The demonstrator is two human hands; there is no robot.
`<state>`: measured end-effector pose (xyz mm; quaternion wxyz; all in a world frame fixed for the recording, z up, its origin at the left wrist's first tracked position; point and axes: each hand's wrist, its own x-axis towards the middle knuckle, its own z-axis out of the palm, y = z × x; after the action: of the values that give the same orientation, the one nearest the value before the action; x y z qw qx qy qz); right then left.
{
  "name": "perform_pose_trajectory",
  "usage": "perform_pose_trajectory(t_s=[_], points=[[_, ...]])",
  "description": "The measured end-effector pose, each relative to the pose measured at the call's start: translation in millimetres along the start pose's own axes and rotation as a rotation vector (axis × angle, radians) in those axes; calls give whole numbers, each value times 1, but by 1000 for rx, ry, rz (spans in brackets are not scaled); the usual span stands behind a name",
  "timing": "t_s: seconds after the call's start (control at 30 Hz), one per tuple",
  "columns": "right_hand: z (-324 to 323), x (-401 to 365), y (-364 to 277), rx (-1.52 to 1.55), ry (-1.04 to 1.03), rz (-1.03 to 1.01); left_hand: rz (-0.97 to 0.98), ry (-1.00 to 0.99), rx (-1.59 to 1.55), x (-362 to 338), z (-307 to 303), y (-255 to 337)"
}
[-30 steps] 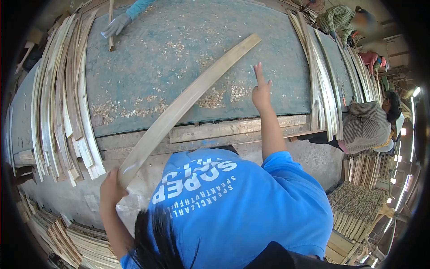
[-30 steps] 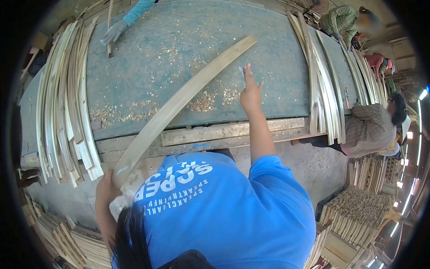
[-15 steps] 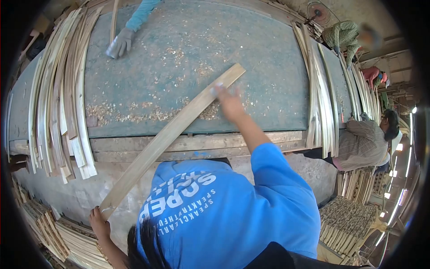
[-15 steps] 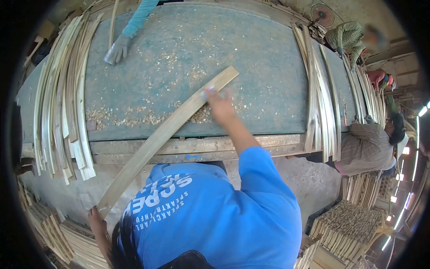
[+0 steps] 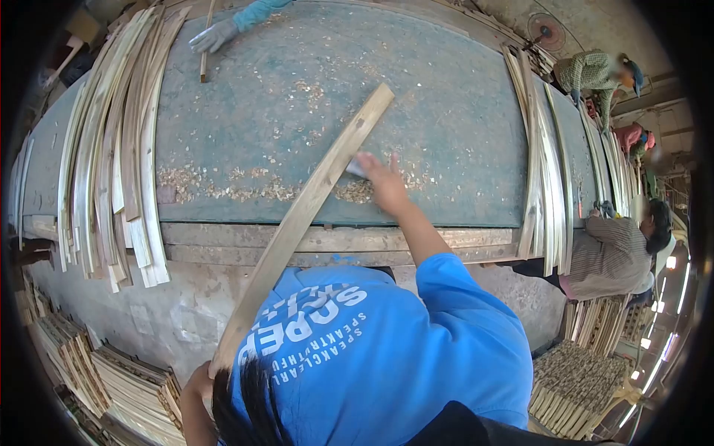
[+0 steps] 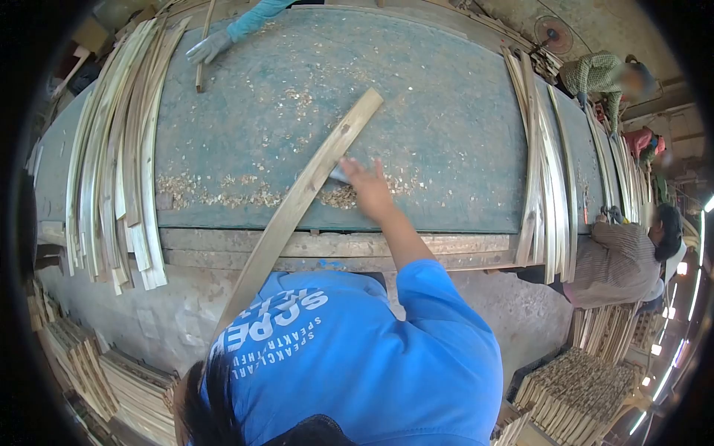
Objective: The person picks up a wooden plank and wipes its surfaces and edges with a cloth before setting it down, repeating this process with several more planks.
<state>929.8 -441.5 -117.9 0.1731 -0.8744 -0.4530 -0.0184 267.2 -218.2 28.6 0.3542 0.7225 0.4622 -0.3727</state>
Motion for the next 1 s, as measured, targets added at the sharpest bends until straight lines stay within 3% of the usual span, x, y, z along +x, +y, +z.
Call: perform_pose_trajectory(t_s=[0.07, 0.1, 0.17, 0.3, 0.37, 0.4, 0.5, 0.53, 0.57, 0.63, 0.67, 0.77, 0.8, 0.9, 0.93, 1.0], points=[[-17, 9, -19, 5, -201, -123, -34, -42, -37, 0, 5, 2], [-14, 16, -12, 12, -206, -131, -107, 64, 34, 2, 7, 3], [-14, 41, 10, 3, 31, -41, -188, 166, 97, -2, 6, 16], [-21, 68, -8, 64, 231, 36, -127, 355, 104, -18, 13, 32], [-18, 65, -24, -125, -265, -396, -80, 427, 113, -19, 19, 28], [-16, 72, -21, -122, -263, -409, -66, 427, 135, -18, 22, 26], [1, 97, 17, -40, -157, -126, -56, 448, 146, -21, 19, 38], [2, 105, 23, -44, -20, -26, -54, 465, 141, -22, 20, 44], [8, 106, 24, -45, -31, -41, -65, 460, 127, -20, 26, 42], [15, 103, 14, -128, -110, -201, 37, 720, 113, -17, 30, 38], [17, 95, 7, 16, -120, -351, -4, 695, 75, -20, 27, 43], [5, 107, 18, -69, -255, -386, -5, 722, 88, -23, 34, 36], [5, 117, 29, 16, -80, -284, -14, 724, 86, -24, 37, 34], [22, 121, 31, -31, 50, -134, 88, 813, 117, -24, 41, 30], [12, 113, 17, 57, -108, -202, 70, 814, 107, -24, 39, 30], [9, 95, -5, 46, -188, -327, 49, 816, 77, -22, 38, 33]])
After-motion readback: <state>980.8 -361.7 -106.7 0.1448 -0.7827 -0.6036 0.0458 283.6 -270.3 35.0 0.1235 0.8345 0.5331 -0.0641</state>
